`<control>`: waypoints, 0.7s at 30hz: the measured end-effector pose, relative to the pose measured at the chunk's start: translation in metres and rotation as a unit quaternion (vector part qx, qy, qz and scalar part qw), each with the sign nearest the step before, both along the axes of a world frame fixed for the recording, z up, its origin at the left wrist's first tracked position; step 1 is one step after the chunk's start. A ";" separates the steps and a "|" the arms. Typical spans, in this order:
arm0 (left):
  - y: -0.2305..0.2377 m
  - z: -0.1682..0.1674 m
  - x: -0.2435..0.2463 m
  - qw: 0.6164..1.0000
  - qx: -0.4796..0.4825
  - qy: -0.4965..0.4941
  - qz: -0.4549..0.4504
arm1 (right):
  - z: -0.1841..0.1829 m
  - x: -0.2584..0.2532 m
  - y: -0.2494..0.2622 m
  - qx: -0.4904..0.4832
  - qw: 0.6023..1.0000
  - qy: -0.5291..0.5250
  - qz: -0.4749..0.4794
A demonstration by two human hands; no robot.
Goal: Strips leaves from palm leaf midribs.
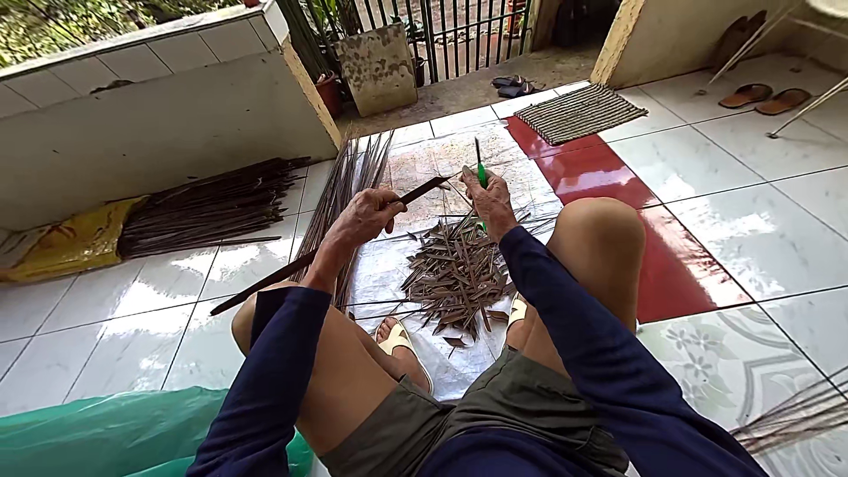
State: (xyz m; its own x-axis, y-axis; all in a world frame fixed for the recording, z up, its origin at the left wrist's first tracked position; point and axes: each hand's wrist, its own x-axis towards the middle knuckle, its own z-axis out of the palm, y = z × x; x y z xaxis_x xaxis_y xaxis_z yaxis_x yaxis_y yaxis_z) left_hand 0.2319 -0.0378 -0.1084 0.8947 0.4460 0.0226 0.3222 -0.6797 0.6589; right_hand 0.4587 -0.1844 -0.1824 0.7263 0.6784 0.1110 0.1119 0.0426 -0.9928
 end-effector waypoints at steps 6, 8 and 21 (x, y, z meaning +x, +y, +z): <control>0.008 -0.010 0.008 0.985 0.156 0.016 0.076 | -0.009 -0.035 0.001 -0.019 0.980 -0.127 0.154; 0.006 -0.010 0.011 0.976 0.198 0.031 0.084 | -0.008 -0.039 0.002 -0.009 0.976 -0.146 0.161; -0.018 -0.012 0.017 0.935 0.344 0.061 0.066 | -0.010 -0.045 0.001 -0.016 0.974 -0.170 0.146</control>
State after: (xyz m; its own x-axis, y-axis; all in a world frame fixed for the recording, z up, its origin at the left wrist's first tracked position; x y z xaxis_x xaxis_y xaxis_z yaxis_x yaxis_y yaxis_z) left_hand 0.2490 -0.0557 -0.1209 0.8480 0.4695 0.2458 0.4767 -0.8784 0.0334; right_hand 0.4133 -0.1833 -0.1927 0.4260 0.8582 0.2864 0.4229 0.0909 -0.9016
